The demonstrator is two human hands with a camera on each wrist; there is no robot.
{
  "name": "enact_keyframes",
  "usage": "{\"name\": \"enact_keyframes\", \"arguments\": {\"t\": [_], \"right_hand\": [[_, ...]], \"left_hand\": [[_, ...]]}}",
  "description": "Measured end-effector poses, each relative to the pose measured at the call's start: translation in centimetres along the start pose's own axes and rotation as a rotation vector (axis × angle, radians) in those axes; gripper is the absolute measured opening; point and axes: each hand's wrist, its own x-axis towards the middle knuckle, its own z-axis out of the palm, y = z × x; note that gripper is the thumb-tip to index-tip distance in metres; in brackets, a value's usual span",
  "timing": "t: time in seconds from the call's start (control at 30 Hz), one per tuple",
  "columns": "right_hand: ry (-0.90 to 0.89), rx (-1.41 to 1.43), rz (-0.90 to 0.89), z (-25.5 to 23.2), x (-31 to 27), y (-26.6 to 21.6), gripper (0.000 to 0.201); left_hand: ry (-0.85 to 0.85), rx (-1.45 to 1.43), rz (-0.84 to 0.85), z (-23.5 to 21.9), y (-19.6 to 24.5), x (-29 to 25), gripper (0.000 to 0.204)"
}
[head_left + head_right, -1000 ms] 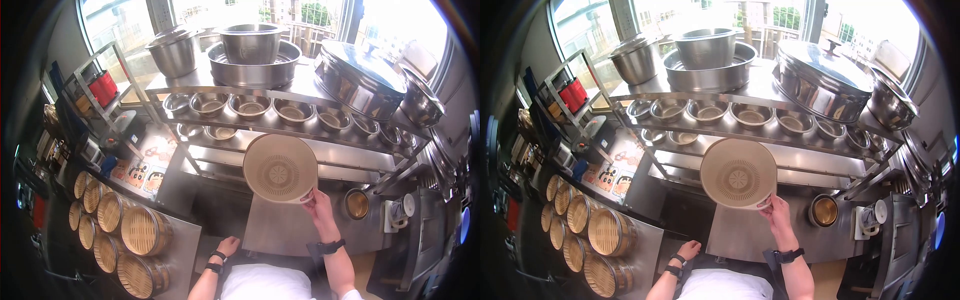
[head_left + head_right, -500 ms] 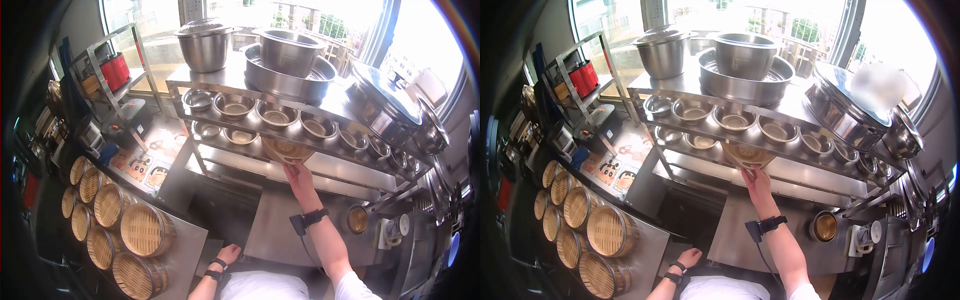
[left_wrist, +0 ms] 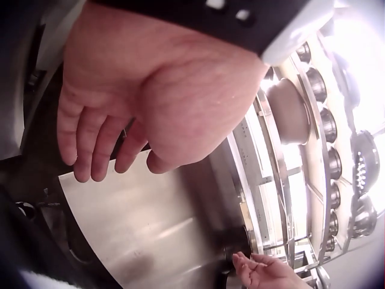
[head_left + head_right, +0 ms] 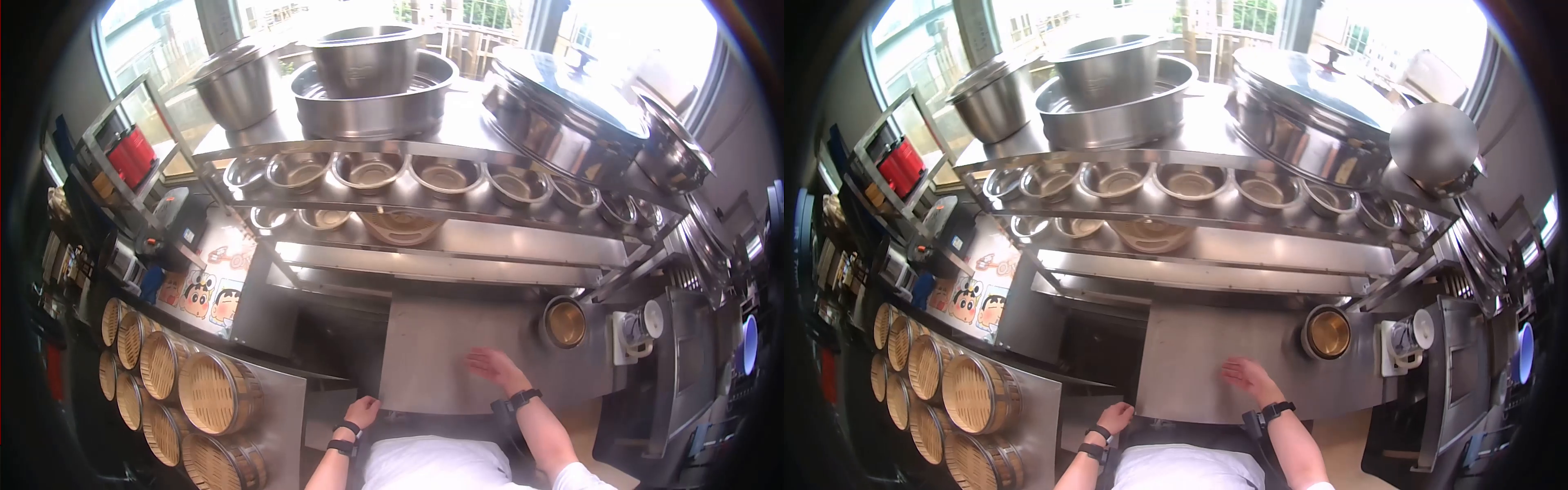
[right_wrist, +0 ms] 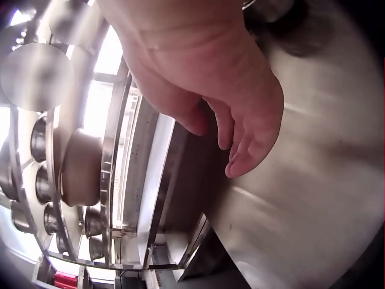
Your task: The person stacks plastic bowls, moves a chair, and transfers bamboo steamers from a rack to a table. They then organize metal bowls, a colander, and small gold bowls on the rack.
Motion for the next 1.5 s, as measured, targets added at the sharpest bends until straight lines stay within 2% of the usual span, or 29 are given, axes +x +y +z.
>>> {"name": "enact_keyframes", "arguments": {"t": [0.07, 0.1, 0.13, 0.17, 0.2, 0.23, 0.27, 0.33, 0.4, 0.43, 0.47, 0.53, 0.57, 0.63, 0.73, 0.8, 0.87, 0.9, 0.97, 1.0, 1.07, 1.1, 1.17, 1.2, 1.27, 1.33, 1.4, 1.43, 1.5], "right_hand": [[0.102, 0.166, 0.018, -7.5, -0.6, 2.0, 0.045], [0.211, 0.237, -0.022, -10.6, -1.4, 2.3, 0.050], [0.320, 0.309, -0.062, -12.5, -2.6, 2.4, 0.055], [0.333, 0.347, -0.067, -14.5, -3.8, 2.1, 0.055], [0.423, 0.359, -0.105, -15.7, -5.6, 0.6, 0.062], [0.512, 0.367, -0.140, -17.0, -6.8, -0.9, 0.069], [0.520, 0.398, -0.141, -19.0, -7.1, -1.6, 0.069], [0.663, 0.257, -0.149, -23.9, -6.7, -2.7, 0.085], [0.733, 0.193, -0.137, -28.1, -5.1, -3.4, 0.086], [0.798, 0.110, -0.131, -29.1, -4.9, -4.3, 0.088], [0.790, 0.117, -0.124, -30.0, -4.9, -5.1, 0.088], [0.851, -0.223, -0.211, -29.0, -6.1, -7.7, 0.081], [0.835, -0.217, -0.202, -29.3, -5.6, -8.3, 0.081], [0.852, -0.607, -0.235, -30.1, -4.7, -9.1, 0.065], [0.927, -0.716, -0.246, -30.3, -3.7, -8.4, 0.054], [0.880, -0.707, -0.244, -30.8, -3.0, -8.0, 0.054], [0.828, -0.699, -0.232, -31.1, -2.1, -6.2, 0.054], [0.805, -0.759, -0.233, -31.1, -1.7, -5.3, 0.058], [0.748, -0.822, -0.200, -30.0, -1.9, -4.6, 0.070], [0.742, -0.829, -0.198, -29.1, -2.2, -4.3, 0.070], [0.545, -0.972, -0.150, -27.5, -2.7, -3.7, 0.075], [0.539, -0.980, -0.146, -26.4, -3.2, -3.1, 0.075], [0.468, -1.239, -0.247, -23.9, -4.5, -2.4, 0.069], [0.464, -1.242, -0.249, -22.5, -5.4, -2.9, 0.069], [0.155, -1.079, -0.081, -20.1, -7.6, -4.3, 0.062], [0.106, -1.123, -0.128, -19.9, -7.1, -3.6, 0.056], [0.156, -1.419, -0.526, -20.0, -6.1, -2.3, 0.053], [0.150, -1.421, -0.527, -19.6, -6.5, -2.5, 0.053], [0.273, -1.541, -0.560, -18.6, -8.3, -3.5, 0.050]], "left_hand": [[-0.020, 0.046, 0.026, 1.9, 1.1, 0.4, 0.044], [-0.015, 0.062, 0.027, 2.9, 2.1, 0.7, 0.045], [-0.008, 0.080, 0.030, 3.9, 3.0, 0.9, 0.046], [-0.012, 0.106, 0.062, 4.8, 4.1, 0.9, 0.047], [-0.028, 0.141, 0.074, 6.0, 4.6, 1.5, 0.047], [-0.022, 0.061, 0.054, 7.4, 4.4, 2.6, 0.046], [-0.014, -0.022, 0.029, 8.6, 4.7, 3.2, 0.046], [-0.036, -0.044, 0.024, 10.6, 7.4, 2.8, 0.046], [-0.044, -0.081, 0.010, 12.6, 9.8, 2.2, 0.045], [-0.056, -0.077, 0.015, 13.6, 10.7, 2.1, 0.044], [-0.066, -0.074, 0.018, 14.3, 11.5, 1.8, 0.044], [-0.056, -0.039, 0.060, 15.8, 11.9, 1.8, 0.041], [-0.055, -0.014, 0.109, 16.3, 11.8, 1.7, 0.038], [-0.043, -0.003, 0.094, 17.1, 12.8, 0.7, 0.038], [-0.056, 0.004, 0.070, 18.1, 14.0, 0.0, 0.038], [-0.070, -0.002, 0.052, 19.3, 14.2, 0.6, 0.038], [-0.064, 0.066, 0.149, 20.6, 13.1, 1.9, 0.039], [-0.060, 0.059, 0.141, 21.2, 13.5, 1.7, 0.039], [-0.062, 0.153, 0.228, 22.7, 15.4, 2.2, 0.039], [-0.059, 0.147, 0.222, 23.3, 16.7, 2.2, 0.039], [-0.053, 0.074, 0.362, 24.6, 19.6, 1.9, 0.037], [-0.051, 0.067, 0.355, 25.0, 21.5, 1.3, 0.037], [0.083, 0.120, 0.345, 25.3, 25.4, 0.3, 0.037], [0.088, 0.118, 0.343, 25.5, 26.6, 0.6, 0.037], [0.273, 0.346, 0.329, 25.8, 27.6, 0.7, 0.038], [0.290, 0.370, 0.347, 26.1, 26.1, 2.1, 0.036], [0.178, 0.546, 0.239, 25.9, 25.9, 2.4, 0.031], [0.181, 0.545, 0.235, 25.9, 25.6, 2.3, 0.031], [0.371, 0.466, 0.253, 26.1, 25.2, 2.2, 0.031]]}}
